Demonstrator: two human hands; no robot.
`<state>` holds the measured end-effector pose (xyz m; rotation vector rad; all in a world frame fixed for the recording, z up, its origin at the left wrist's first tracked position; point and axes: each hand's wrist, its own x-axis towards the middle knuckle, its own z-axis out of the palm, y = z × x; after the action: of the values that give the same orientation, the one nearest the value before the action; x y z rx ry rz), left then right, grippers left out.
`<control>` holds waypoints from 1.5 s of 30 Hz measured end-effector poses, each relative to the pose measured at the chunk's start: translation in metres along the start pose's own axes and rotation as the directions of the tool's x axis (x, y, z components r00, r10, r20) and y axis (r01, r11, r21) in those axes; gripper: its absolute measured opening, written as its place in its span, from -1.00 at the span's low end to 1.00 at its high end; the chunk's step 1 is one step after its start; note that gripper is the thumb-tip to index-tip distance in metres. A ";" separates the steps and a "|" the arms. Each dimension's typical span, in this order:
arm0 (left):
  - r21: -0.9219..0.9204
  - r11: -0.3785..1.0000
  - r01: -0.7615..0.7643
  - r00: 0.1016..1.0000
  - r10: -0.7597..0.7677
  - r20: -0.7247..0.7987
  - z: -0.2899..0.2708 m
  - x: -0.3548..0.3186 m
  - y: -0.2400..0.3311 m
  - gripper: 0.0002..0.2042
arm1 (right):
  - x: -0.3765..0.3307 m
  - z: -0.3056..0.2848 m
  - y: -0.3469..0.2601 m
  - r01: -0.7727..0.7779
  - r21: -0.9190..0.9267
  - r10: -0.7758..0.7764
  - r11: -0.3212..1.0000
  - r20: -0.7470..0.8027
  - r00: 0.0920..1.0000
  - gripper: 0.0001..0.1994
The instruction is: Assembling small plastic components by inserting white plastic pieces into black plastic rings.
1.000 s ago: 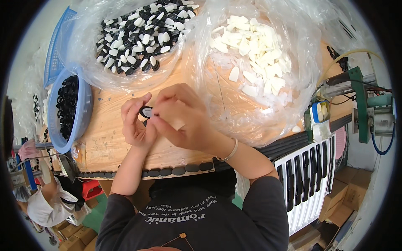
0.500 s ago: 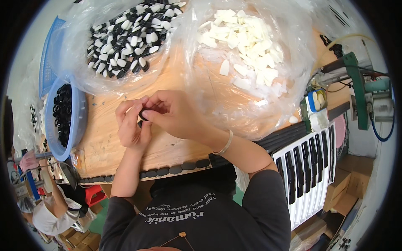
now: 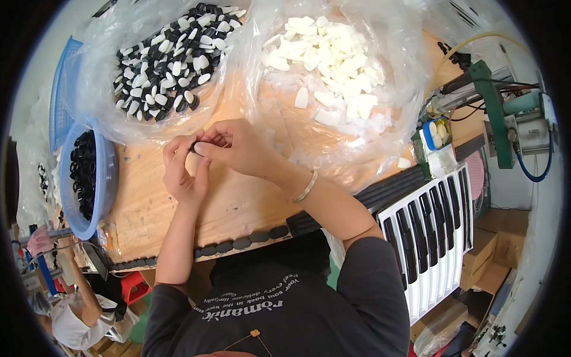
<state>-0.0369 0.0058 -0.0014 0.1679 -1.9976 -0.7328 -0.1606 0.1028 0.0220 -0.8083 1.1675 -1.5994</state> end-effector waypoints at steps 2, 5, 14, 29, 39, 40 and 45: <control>-0.023 1.000 0.021 1.000 -0.022 -0.021 0.002 -0.001 -0.002 -0.58 | -0.002 -0.003 -0.003 0.063 -0.136 -0.067 0.989 -0.024 0.997 -0.88; -0.118 0.984 0.131 0.988 -0.140 -0.072 -0.009 -0.005 -0.007 -0.60 | 0.002 -0.038 -0.036 0.212 -0.723 -0.349 0.657 -0.042 0.936 -0.95; -0.165 0.969 0.184 0.978 -0.197 -0.069 -0.016 -0.003 -0.006 -0.60 | 0.014 -0.100 0.001 -0.180 -0.897 -0.401 0.404 -0.350 0.847 -0.89; -0.083 0.980 0.180 0.978 -0.169 0.122 -0.015 -0.001 0.009 -0.61 | -0.011 0.013 -0.019 0.360 -0.620 -0.492 0.697 -0.048 0.869 -0.94; -0.219 0.969 0.116 0.983 -0.081 0.165 -0.025 0.003 0.010 -0.62 | -0.006 0.005 -0.010 -0.044 -0.152 0.047 0.987 0.012 0.999 -0.91; -0.228 0.968 0.109 0.982 -0.069 0.177 -0.027 0.004 0.010 -0.62 | -0.006 0.005 -0.010 -0.105 -0.068 0.112 0.992 0.102 0.989 -0.89; -0.244 0.966 0.080 0.981 -0.033 0.191 -0.032 0.005 0.009 -0.62 | -0.001 0.006 -0.004 -0.119 -0.032 0.122 0.992 0.123 0.985 -0.89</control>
<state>-0.0114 -0.0021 0.0188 0.0059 -2.0596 -1.0638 -0.1563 0.1026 0.0274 -0.8259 1.1262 -1.4183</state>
